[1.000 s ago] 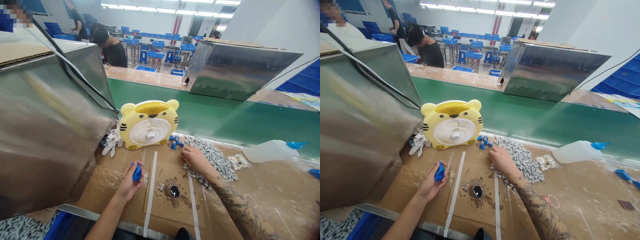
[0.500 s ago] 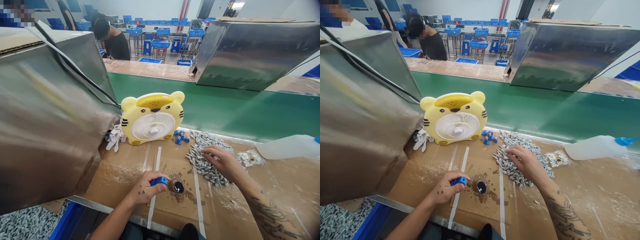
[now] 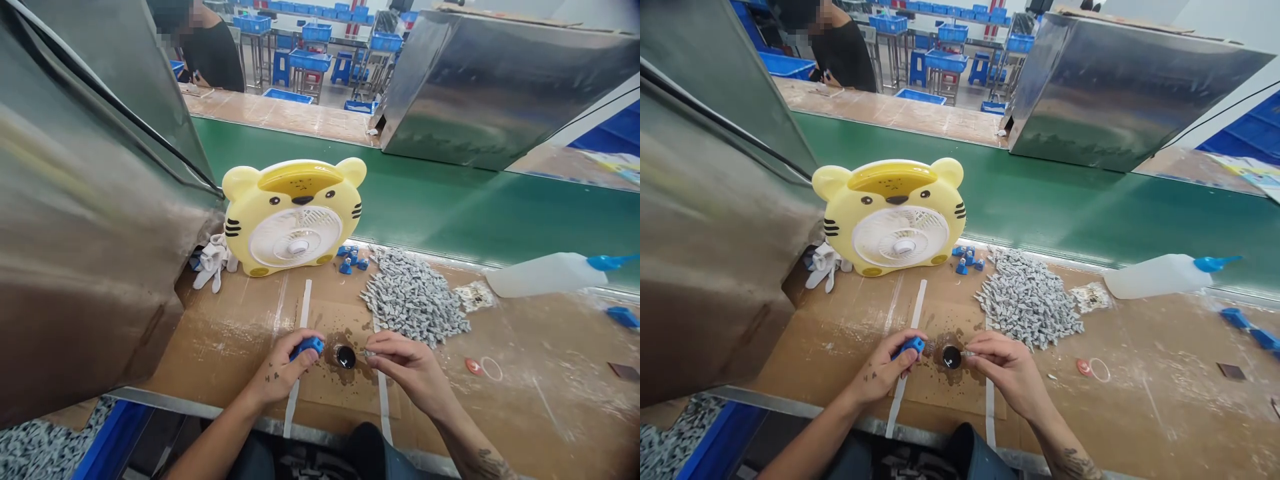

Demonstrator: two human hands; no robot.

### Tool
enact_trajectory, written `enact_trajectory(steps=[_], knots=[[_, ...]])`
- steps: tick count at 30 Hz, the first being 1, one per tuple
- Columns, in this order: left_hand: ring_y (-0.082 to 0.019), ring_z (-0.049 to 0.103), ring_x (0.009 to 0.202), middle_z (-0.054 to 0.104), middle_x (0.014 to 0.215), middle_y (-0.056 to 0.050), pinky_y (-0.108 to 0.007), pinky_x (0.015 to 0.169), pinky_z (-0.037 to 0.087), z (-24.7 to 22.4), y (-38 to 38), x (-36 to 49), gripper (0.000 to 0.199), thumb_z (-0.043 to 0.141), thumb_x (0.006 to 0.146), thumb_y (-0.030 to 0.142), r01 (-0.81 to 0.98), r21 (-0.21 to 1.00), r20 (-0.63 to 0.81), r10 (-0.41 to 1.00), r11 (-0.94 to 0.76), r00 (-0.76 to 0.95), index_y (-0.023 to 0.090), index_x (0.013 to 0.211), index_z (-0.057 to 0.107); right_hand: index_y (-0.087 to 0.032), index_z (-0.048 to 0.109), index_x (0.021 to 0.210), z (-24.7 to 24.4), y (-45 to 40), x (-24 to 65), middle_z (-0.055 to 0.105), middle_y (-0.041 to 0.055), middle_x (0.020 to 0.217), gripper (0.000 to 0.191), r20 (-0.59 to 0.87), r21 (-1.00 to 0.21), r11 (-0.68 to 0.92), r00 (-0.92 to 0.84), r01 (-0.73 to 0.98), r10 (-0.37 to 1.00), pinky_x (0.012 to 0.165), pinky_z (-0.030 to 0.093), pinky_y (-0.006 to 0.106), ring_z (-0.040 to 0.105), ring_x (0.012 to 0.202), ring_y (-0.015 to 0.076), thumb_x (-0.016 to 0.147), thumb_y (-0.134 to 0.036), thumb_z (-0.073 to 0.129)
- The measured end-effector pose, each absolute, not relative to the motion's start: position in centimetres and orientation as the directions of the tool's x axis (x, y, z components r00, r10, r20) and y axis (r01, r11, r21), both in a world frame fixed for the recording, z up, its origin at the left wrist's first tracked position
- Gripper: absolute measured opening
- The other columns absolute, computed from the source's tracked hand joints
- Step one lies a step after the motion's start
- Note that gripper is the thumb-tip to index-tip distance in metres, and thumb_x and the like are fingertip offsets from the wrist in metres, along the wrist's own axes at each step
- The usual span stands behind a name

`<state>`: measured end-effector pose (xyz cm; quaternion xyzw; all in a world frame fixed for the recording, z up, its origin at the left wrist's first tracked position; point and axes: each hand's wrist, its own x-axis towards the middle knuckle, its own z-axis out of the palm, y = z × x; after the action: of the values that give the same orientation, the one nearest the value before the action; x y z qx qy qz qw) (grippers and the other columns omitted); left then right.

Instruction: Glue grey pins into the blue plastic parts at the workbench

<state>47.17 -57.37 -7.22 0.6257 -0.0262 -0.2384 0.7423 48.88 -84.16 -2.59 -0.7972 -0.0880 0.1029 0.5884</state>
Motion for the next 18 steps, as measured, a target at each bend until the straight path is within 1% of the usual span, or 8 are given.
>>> enact_trajectory(steps=[2, 5, 7, 10, 13, 15, 16, 18], knots=[[-0.011, 0.05, 0.066, 0.059, 0.083, -0.002, -0.02, 0.058, 0.042, -7.3, -57.6, 47.0, 0.046, 0.067, 0.089, 0.056, 0.349, 0.927, -0.277, -0.376, 0.137, 0.884, 0.015, 0.109, 0.065, -0.022, 0.082, 0.091, -2.5, -84.1, 49.0, 0.074, 0.0088, 0.091, 0.021, -0.026, -0.93, -0.356, 0.952, 0.088, 0.305, 0.063, 0.058, 0.027, 0.07, 0.079, 0.0204, 0.089, -0.042, 0.075], [-0.01, 0.05, 0.064, 0.057, 0.083, -0.003, -0.019, 0.052, 0.04, -7.4, -58.0, 46.9, 0.047, 0.066, 0.088, 0.059, 0.386, 0.897, -0.275, -0.41, 0.215, 0.869, 0.014, 0.102, 0.061, -0.024, 0.08, 0.096, -2.3, -84.0, 49.0, 0.076, 0.0072, 0.094, 0.014, 0.032, -0.855, -0.471, 0.929, 0.216, 0.369, 0.074, 0.058, 0.029, 0.072, 0.085, 0.0209, 0.094, -0.034, 0.07], [-0.009, 0.048, 0.062, 0.054, 0.083, -0.002, -0.018, 0.049, 0.037, -7.4, -58.2, 46.8, 0.047, 0.063, 0.089, 0.059, 0.418, 0.865, -0.266, -0.454, 0.276, 0.85, 0.015, 0.103, 0.059, -0.023, 0.078, 0.097, -2.3, -83.9, 48.8, 0.076, 0.0067, 0.097, 0.012, 0.074, -0.798, -0.522, 0.908, 0.302, 0.413, 0.078, 0.057, 0.03, 0.072, 0.089, 0.0208, 0.096, -0.03, 0.068], [-0.009, 0.044, 0.06, 0.046, 0.076, 0.002, -0.017, 0.048, 0.034, -7.5, -58.2, 46.7, 0.049, 0.062, 0.09, 0.061, 0.46, 0.83, -0.272, -0.491, 0.316, 0.828, 0.016, 0.11, 0.058, -0.023, 0.075, 0.099, -2.3, -83.8, 48.7, 0.075, 0.0068, 0.098, 0.013, 0.087, -0.743, -0.554, 0.874, 0.377, 0.478, 0.077, 0.056, 0.029, 0.071, 0.089, 0.0201, 0.099, -0.027, 0.063], [-0.008, 0.041, 0.059, 0.046, 0.075, 0.003, -0.019, 0.052, 0.035, -7.3, -57.9, 46.3, 0.047, 0.063, 0.092, 0.056, 0.438, 0.875, -0.294, -0.495, 0.205, 0.818, 0.019, 0.121, 0.056, -0.022, 0.073, 0.101, -2.1, -83.6, 48.8, 0.074, 0.007, 0.098, 0.014, 0.075, -0.728, -0.556, 0.853, 0.401, 0.517, 0.077, 0.055, 0.029, 0.07, 0.088, 0.0192, 0.101, -0.024, 0.059], [-0.009, 0.044, 0.06, 0.05, 0.077, 0.003, -0.02, 0.058, 0.038, -6.8, -57.6, 46.3, 0.044, 0.063, 0.094, 0.051, 0.391, 0.915, -0.307, -0.463, 0.095, 0.831, 0.021, 0.124, 0.054, -0.021, 0.072, 0.102, -2.0, -83.5, 48.8, 0.073, 0.0074, 0.098, 0.014, 0.08, -0.725, -0.552, 0.847, 0.412, 0.526, 0.076, 0.055, 0.028, 0.07, 0.088, 0.0189, 0.101, -0.023, 0.058], [-0.009, 0.047, 0.06, 0.052, 0.076, 0.003, -0.021, 0.06, 0.04, -6.5, -57.5, 46.4, 0.041, 0.062, 0.094, 0.05, 0.369, 0.928, -0.307, -0.451, 0.054, 0.838, 0.021, 0.122, 0.054, -0.021, 0.072, 0.103, -2.0, -83.5, 48.8, 0.073, 0.0077, 0.099, 0.015, 0.084, -0.724, -0.55, 0.845, 0.416, 0.528, 0.077, 0.055, 0.028, 0.07, 0.088, 0.0189, 0.101, -0.023, 0.057], [-0.011, 0.051, 0.062, 0.055, 0.074, 0.002, -0.023, 0.063, 0.042, -5.8, -57.2, 46.7, 0.038, 0.06, 0.095, 0.052, 0.319, 0.948, -0.282, -0.458, 0.005, 0.843, 0.018, 0.112, 0.059, -0.021, 0.071, 0.103, -1.9, -83.5, 48.8, 0.072, 0.0079, 0.099, 0.015, 0.085, -0.727, -0.54, 0.837, 0.423, 0.541, 0.077, 0.055, 0.028, 0.07, 0.089, 0.0187, 0.102, -0.022, 0.057]])
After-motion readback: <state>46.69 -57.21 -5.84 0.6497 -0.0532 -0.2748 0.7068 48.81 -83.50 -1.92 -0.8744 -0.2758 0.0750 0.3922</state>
